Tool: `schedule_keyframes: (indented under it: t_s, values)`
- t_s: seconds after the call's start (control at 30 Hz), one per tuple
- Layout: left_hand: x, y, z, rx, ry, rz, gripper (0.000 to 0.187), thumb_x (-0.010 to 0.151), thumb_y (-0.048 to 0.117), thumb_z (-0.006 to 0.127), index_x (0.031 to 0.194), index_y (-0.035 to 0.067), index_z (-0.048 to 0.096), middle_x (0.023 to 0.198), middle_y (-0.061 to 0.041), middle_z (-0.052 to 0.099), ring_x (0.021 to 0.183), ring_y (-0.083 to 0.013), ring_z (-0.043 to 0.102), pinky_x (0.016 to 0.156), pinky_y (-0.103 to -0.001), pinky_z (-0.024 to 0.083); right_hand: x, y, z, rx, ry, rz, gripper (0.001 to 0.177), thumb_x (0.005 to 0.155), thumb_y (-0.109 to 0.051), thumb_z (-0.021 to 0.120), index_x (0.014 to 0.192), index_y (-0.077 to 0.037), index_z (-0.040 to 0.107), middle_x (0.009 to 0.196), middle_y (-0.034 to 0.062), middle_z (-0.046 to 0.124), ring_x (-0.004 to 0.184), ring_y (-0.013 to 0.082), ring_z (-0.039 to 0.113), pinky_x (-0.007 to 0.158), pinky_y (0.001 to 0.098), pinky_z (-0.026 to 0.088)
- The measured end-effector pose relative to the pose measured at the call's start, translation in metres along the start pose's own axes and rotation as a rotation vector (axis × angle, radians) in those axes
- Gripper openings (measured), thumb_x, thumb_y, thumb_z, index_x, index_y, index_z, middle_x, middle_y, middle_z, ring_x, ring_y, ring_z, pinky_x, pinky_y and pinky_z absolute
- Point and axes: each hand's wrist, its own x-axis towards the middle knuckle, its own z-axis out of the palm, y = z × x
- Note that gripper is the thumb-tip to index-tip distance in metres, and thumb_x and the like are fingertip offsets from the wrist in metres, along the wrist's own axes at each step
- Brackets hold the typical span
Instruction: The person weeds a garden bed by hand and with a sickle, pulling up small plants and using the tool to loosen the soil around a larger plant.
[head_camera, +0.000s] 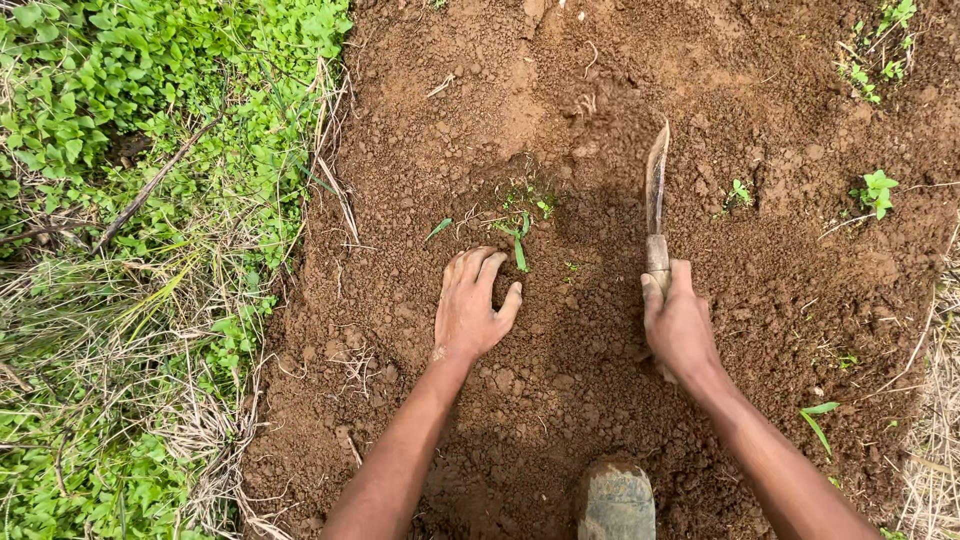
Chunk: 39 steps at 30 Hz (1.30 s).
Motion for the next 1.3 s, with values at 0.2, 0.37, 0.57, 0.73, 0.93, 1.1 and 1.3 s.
schedule_keyframes:
  t_s: [0.2, 0.37, 0.57, 0.73, 0.93, 1.1, 1.3]
  values:
    - [0.015, -0.009, 0.000, -0.408, 0.105, -0.133, 0.036, 0.097, 0.015, 0.043, 0.127, 0.008, 0.060, 0.122, -0.017, 0.061, 0.124, -0.0328, 0.057, 0.112, -0.051, 0.041, 0.004, -0.014, 0.024, 0.042, -0.030, -0.047, 0.023, 0.110, -0.008, 0.035, 0.130, 0.001, 0.042, 0.077, 0.0256, 0.064, 0.053, 0.0268, 0.057, 0.047, 0.0403, 0.049]
    - [0.070, -0.012, -0.031, -0.377, 0.070, -0.023, 0.035, 0.099, 0.000, 0.041, 0.127, 0.010, 0.060, 0.125, -0.012, 0.060, 0.127, -0.0314, 0.056, 0.111, -0.047, 0.043, -0.006, -0.017, 0.018, 0.050, -0.069, -0.014, 0.022, 0.110, -0.010, 0.036, 0.129, 0.000, 0.043, 0.073, 0.0194, 0.063, 0.052, 0.0234, 0.054, 0.050, 0.0388, 0.048]
    - [0.133, -0.047, 0.031, -0.101, -0.559, -0.280, 0.024, 0.097, 0.024, 0.053, 0.109, 0.026, 0.073, 0.105, 0.000, 0.070, 0.096, -0.0203, 0.067, 0.097, -0.046, 0.051, -0.032, -0.043, -0.007, 0.064, -0.081, 0.077, 0.021, 0.109, -0.008, 0.038, 0.128, -0.002, 0.045, 0.071, 0.0179, 0.063, 0.049, 0.0253, 0.055, 0.047, 0.0389, 0.049]
    - [0.129, 0.022, -0.039, -0.235, -0.714, -0.340, 0.042, 0.097, 0.010, 0.047, 0.131, 0.024, 0.067, 0.128, -0.003, 0.063, 0.124, -0.0272, 0.051, 0.110, -0.046, 0.037, -0.032, -0.013, 0.003, -0.004, -0.113, 0.095, 0.024, 0.110, -0.010, 0.037, 0.132, -0.003, 0.042, 0.073, 0.0197, 0.065, 0.052, 0.0262, 0.059, 0.051, 0.0401, 0.052]
    - [0.113, -0.013, -0.001, -0.313, -0.688, -0.329, 0.043, 0.098, 0.004, 0.047, 0.128, 0.028, 0.067, 0.123, 0.005, 0.071, 0.125, -0.0180, 0.056, 0.109, -0.035, 0.027, -0.035, -0.008, 0.006, -0.084, -0.157, 0.078, 0.025, 0.110, -0.014, 0.038, 0.133, -0.005, 0.042, 0.075, 0.0218, 0.068, 0.053, 0.0284, 0.064, 0.051, 0.0396, 0.053]
    - [0.106, 0.005, -0.033, -0.365, -0.680, -0.351, 0.048, 0.094, 0.002, 0.047, 0.130, 0.029, 0.065, 0.129, 0.001, 0.069, 0.124, -0.0236, 0.054, 0.108, -0.036, 0.029, -0.031, -0.004, 0.002, -0.162, -0.147, 0.059, 0.024, 0.110, -0.013, 0.040, 0.132, -0.005, 0.043, 0.075, 0.0245, 0.069, 0.053, 0.0304, 0.065, 0.051, 0.0403, 0.053]
    - [0.110, -0.007, -0.009, -0.510, -0.618, -0.372, 0.060, 0.088, -0.003, 0.048, 0.137, 0.029, 0.061, 0.134, -0.001, 0.066, 0.123, -0.0243, 0.055, 0.112, -0.042, 0.027, -0.030, 0.011, -0.012, -0.264, -0.022, -0.067, 0.027, 0.110, -0.019, 0.046, 0.134, -0.007, 0.043, 0.076, 0.0254, 0.071, 0.051, 0.0318, 0.068, 0.047, 0.0394, 0.057]
